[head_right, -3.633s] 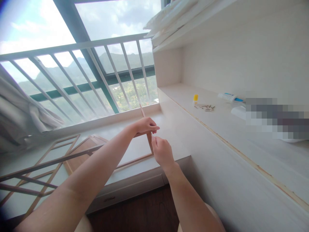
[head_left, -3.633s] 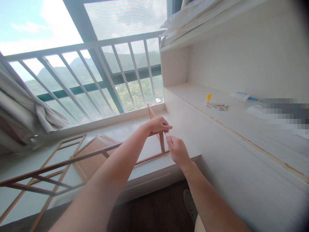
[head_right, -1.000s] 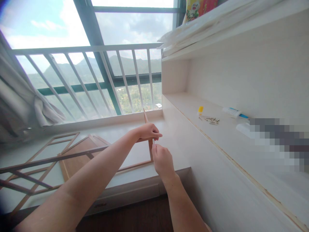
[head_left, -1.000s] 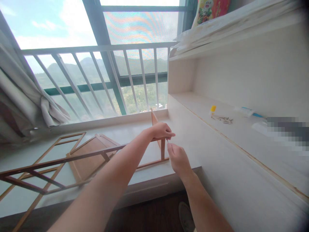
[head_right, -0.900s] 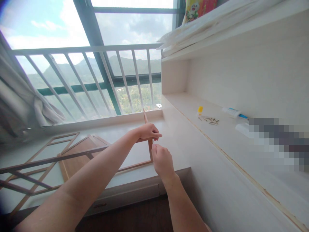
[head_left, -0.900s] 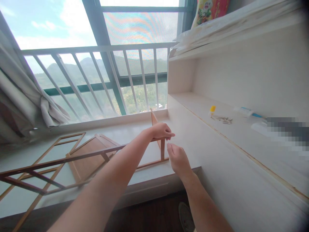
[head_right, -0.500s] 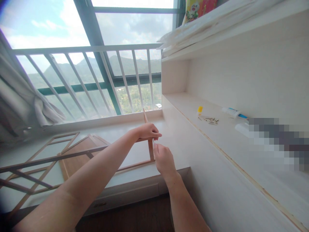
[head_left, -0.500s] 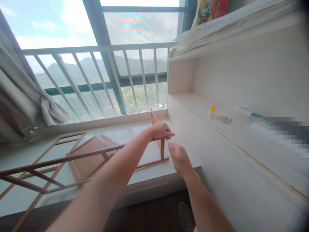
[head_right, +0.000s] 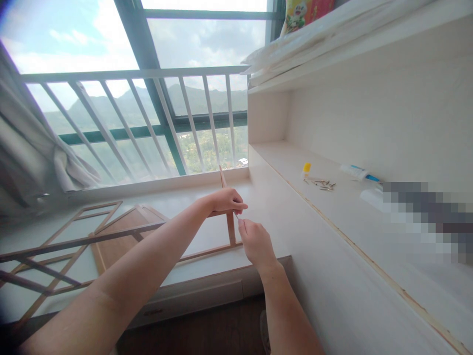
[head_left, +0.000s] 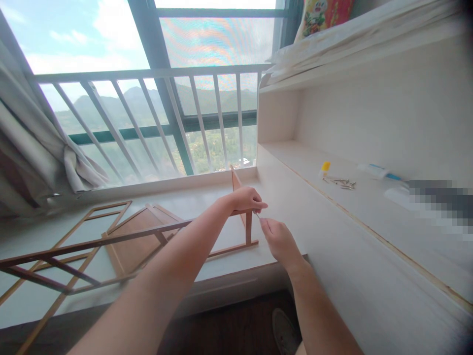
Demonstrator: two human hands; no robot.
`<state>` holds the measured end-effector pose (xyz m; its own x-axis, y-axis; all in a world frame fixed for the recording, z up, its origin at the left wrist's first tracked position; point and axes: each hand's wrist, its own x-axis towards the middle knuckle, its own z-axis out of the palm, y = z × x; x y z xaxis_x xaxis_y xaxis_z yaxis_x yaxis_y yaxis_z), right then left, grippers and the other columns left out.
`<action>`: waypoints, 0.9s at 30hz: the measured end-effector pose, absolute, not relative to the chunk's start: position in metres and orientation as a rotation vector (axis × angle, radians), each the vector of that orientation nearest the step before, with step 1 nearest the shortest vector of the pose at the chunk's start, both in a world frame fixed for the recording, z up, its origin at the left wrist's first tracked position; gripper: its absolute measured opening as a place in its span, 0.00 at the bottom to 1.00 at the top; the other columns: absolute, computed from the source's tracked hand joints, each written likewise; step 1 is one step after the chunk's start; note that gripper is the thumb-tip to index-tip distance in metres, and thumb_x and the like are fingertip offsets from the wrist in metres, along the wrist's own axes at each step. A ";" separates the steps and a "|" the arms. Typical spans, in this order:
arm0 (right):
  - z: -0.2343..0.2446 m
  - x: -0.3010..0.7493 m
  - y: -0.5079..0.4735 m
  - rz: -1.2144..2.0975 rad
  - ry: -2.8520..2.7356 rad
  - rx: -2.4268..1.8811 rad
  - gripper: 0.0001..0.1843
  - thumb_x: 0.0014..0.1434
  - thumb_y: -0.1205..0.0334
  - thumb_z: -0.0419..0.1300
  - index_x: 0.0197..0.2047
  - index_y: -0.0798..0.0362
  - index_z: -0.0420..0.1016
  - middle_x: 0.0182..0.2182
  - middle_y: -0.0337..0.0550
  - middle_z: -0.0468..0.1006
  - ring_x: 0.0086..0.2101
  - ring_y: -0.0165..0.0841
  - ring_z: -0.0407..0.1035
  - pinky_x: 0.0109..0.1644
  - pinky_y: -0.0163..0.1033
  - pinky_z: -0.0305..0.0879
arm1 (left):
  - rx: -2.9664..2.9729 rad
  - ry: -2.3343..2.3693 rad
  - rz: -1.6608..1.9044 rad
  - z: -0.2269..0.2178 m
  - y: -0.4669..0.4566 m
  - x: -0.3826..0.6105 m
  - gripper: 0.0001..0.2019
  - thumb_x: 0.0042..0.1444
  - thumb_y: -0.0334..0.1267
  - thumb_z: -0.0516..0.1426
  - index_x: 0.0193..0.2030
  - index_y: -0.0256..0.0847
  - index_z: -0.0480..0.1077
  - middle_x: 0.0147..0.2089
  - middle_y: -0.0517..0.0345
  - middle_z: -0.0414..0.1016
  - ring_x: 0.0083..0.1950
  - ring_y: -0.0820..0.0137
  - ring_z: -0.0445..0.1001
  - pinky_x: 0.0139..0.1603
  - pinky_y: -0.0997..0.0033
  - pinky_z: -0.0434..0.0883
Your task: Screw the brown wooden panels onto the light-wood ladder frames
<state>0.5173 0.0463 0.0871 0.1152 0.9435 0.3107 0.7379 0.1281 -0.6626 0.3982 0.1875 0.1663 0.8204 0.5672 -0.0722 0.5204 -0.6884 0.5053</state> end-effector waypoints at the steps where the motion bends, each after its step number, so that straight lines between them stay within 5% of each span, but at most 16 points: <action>1: 0.088 0.518 0.046 0.341 -1.673 -1.662 0.24 0.68 0.52 0.42 0.23 0.51 0.61 0.19 0.38 0.65 0.25 0.32 0.58 0.30 0.37 0.45 | 2.487 0.802 0.122 0.166 0.188 0.398 0.19 0.54 0.52 0.57 0.28 0.39 0.79 0.28 0.56 0.79 0.29 0.73 0.72 0.31 0.76 0.62; 16: 0.097 0.492 0.045 0.129 -1.613 -1.804 0.19 0.67 0.57 0.46 0.27 0.52 0.67 0.20 0.42 0.69 0.21 0.30 0.54 0.30 0.41 0.36 | 2.506 0.787 0.118 0.167 0.185 0.398 0.19 0.56 0.52 0.56 0.27 0.39 0.79 0.28 0.57 0.79 0.28 0.73 0.71 0.32 0.74 0.62; 27: 0.095 0.463 0.043 1.309 -0.552 -0.792 0.22 0.61 0.49 0.52 0.21 0.49 0.49 0.10 0.27 0.51 0.12 0.25 0.48 0.17 0.33 0.41 | 2.510 0.775 0.128 0.167 0.187 0.398 0.19 0.56 0.51 0.56 0.27 0.38 0.78 0.29 0.56 0.79 0.28 0.73 0.71 0.32 0.75 0.62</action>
<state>0.4630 0.0428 0.0953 0.1941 0.9781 -0.0748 -0.6289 0.0655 -0.7747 0.3985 0.1866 0.1665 0.8331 0.5501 -0.0575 0.5026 -0.7097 0.4937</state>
